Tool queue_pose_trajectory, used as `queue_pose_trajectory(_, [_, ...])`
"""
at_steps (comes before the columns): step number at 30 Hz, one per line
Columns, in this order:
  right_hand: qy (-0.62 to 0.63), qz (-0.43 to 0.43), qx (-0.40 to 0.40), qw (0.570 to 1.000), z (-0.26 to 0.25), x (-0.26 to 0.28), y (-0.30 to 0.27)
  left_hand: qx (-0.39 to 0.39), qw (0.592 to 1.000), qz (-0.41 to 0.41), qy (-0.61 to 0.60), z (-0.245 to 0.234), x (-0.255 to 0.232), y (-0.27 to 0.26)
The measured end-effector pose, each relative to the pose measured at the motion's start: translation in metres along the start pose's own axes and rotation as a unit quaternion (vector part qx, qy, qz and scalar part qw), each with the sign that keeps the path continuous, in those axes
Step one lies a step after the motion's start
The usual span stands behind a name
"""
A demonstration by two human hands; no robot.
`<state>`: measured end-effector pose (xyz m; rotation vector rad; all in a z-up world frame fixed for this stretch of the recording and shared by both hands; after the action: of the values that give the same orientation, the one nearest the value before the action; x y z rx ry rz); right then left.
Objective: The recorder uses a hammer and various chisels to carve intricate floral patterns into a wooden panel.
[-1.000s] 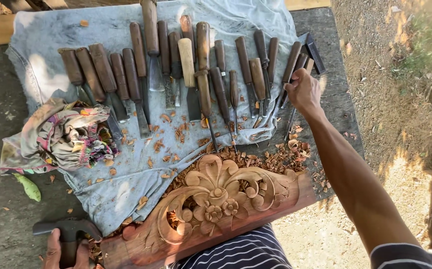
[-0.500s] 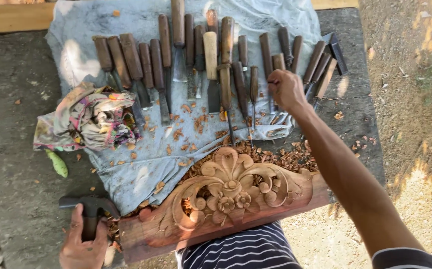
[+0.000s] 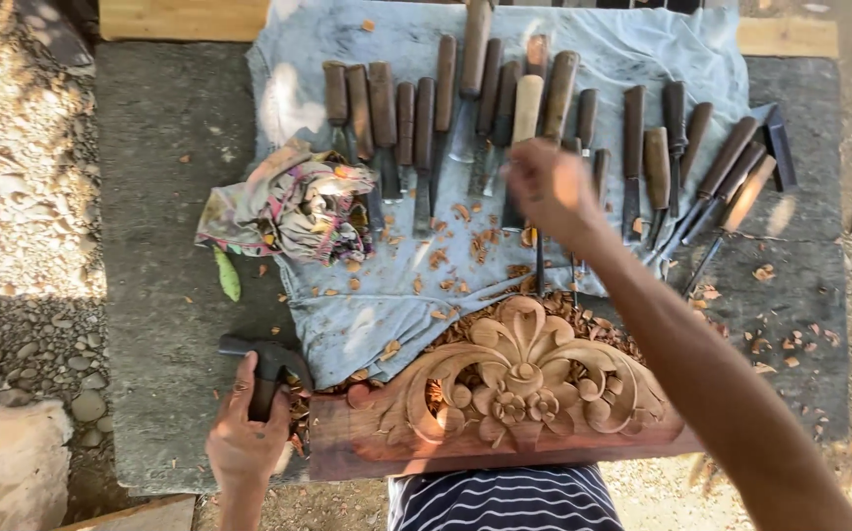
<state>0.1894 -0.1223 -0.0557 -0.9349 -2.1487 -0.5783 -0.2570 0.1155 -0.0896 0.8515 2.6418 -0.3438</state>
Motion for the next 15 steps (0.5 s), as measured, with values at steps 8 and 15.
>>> queue_pose_trajectory(8, [-0.080,0.046,0.071,0.993,0.122,0.031,0.015,0.005,1.000,-0.003,-0.018,-0.004,-0.001,-0.001])
queue_pose_trajectory(15, [0.176,0.339,0.119,0.916,0.094,0.023,0.017,0.009,1.000,0.018,-0.005,-0.001,0.007,-0.002])
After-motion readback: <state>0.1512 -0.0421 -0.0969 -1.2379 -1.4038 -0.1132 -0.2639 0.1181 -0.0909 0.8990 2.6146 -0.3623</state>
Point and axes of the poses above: each hand's wrist, its own y-axis towards the middle knuckle, its own z-axis out of the palm, x = y × z, the point moved 1 cm from there along y, towards the middle knuckle, and after that the axes turned 9 degrees about y, right-handed, at the moved point
